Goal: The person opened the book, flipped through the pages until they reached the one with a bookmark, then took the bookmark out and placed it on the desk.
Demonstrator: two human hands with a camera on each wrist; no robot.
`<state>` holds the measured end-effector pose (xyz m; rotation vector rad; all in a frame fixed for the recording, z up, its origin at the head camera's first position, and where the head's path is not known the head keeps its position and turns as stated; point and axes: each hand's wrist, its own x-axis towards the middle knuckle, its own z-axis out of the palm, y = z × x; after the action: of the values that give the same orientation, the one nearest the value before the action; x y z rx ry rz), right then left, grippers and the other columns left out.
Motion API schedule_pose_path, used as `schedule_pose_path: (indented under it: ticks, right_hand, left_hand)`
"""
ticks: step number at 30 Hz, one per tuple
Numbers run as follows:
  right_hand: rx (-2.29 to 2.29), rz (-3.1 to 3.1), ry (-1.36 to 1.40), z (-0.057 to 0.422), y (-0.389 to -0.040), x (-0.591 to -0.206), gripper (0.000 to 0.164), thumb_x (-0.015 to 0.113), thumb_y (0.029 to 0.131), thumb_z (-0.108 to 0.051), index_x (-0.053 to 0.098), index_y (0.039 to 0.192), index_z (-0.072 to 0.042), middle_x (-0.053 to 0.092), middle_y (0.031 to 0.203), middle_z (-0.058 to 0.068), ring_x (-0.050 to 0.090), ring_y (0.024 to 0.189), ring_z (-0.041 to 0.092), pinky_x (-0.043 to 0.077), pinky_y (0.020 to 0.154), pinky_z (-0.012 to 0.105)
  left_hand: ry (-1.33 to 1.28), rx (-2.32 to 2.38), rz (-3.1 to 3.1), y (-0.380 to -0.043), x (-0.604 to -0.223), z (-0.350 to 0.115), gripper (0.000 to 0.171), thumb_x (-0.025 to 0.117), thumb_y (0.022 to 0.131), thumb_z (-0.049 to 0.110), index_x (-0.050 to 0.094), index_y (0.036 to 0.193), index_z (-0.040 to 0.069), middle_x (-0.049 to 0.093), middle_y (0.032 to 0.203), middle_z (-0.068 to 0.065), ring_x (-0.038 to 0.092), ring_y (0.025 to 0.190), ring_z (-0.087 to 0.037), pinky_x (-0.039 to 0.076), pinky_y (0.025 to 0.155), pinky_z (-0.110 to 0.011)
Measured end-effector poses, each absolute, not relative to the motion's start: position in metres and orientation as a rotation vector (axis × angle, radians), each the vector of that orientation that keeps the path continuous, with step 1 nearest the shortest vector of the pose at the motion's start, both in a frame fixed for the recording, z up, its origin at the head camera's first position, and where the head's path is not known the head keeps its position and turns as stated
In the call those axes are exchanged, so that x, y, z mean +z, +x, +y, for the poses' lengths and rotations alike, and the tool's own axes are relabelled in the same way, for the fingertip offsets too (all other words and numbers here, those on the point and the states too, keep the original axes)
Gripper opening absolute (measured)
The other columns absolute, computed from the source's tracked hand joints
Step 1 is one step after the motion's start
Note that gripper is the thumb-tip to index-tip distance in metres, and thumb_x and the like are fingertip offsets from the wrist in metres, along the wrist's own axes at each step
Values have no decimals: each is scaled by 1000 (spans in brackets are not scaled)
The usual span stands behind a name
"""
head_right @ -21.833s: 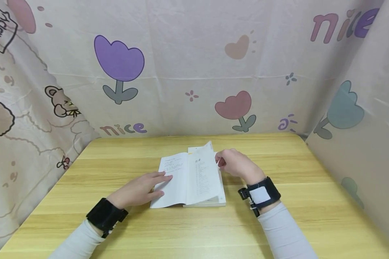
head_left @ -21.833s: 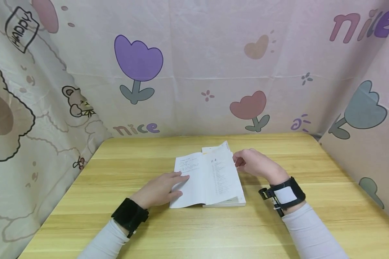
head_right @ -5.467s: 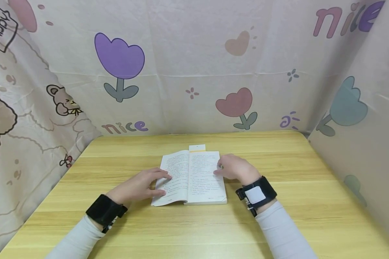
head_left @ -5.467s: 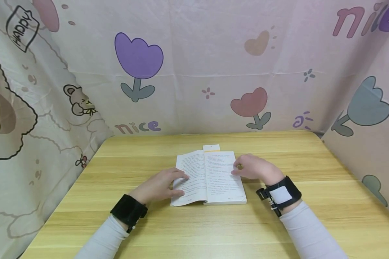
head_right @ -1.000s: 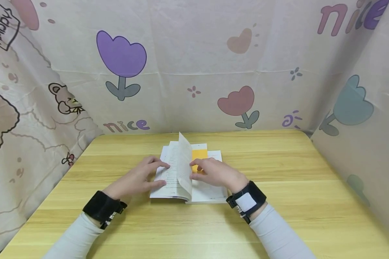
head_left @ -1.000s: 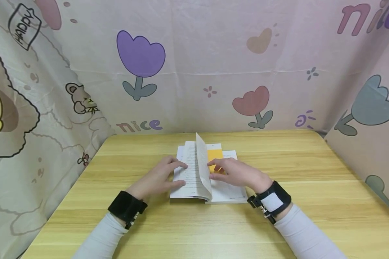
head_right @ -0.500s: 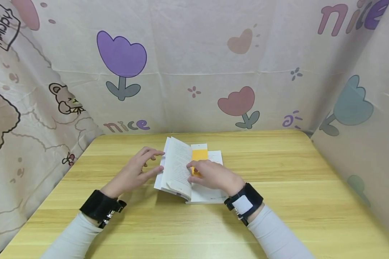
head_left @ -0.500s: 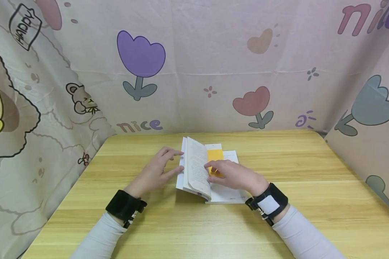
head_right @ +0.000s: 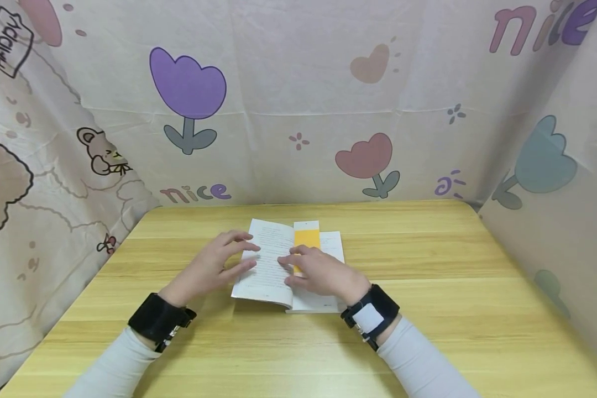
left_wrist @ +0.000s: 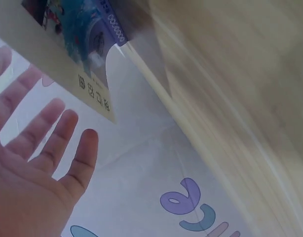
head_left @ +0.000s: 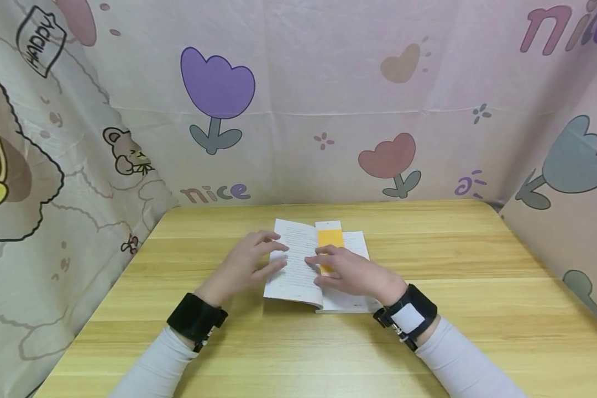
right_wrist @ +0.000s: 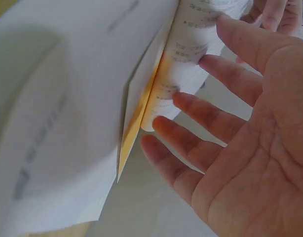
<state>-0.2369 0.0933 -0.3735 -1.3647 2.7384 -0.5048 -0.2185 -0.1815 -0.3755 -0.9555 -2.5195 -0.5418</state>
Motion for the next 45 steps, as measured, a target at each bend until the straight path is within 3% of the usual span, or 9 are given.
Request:
schedule_pose_path:
  ticks: [5, 11, 21, 30, 37, 42, 45]
  right_hand:
    - [-463, 2736, -1462, 92, -238, -378, 50, 58, 96, -33, 51, 142, -16, 36, 148, 16, 36, 130, 38, 35, 103, 47]
    - [-483, 2720, -1482, 89, -239, -383, 48, 57, 98, -32, 50, 143, -15, 32, 150, 17, 26, 133, 46, 24, 107, 52]
    - [-533, 2747, -1453, 83, -241, -390, 46, 60, 94, -40, 57, 135, -18, 39, 148, 11, 37, 132, 26, 35, 102, 49]
    - [-668, 2740, -1226, 102, -260, -377, 52, 63, 92, -39, 55, 136, -12, 52, 136, 5, 46, 123, 22, 39, 100, 42]
    - [-608, 2816, -973, 130, -298, -374, 49, 63, 94, -31, 57, 132, 0, 58, 128, 15, 55, 109, 28, 45, 91, 44]
    - [-537, 2862, -813, 134, -317, -375, 47, 63, 93, -32, 61, 128, 0, 60, 125, 15, 55, 94, 23, 46, 81, 37]
    - [-523, 2881, -745, 132, -325, -376, 45, 63, 93, -31, 62, 126, 1, 62, 122, 16, 55, 94, 22, 47, 84, 39]
  left_hand:
    - [-1018, -453, -2606, -216, -383, -178, 36, 60, 94, 38, 66, 123, 18, 53, 135, -10, 47, 122, -28, 39, 99, -48]
    - [-1056, -481, -2731, -213, -388, -176, 38, 59, 95, 37, 63, 128, 18, 50, 140, -8, 44, 127, -22, 36, 102, -42]
    - [-1028, -419, -2875, -207, -397, -177, 49, 57, 95, 41, 54, 138, 17, 50, 139, -6, 46, 126, -21, 38, 101, -39]
    - [-1011, -396, -2964, -207, -394, -174, 51, 58, 95, 41, 52, 140, 19, 47, 142, -6, 43, 128, -23, 37, 102, -42]
    - [-1030, -355, -2972, -207, -393, -172, 50, 60, 94, 39, 54, 139, 18, 47, 142, -8, 42, 129, -23, 35, 104, -41]
    - [-1032, -357, -2970, -205, -393, -172, 49, 61, 94, 35, 55, 138, 16, 48, 141, -8, 43, 128, -24, 35, 104, -41]
    - [-1026, -346, -2971, -205, -394, -173, 49, 62, 94, 35, 55, 138, 16, 48, 141, -8, 43, 128, -24, 35, 104, -41]
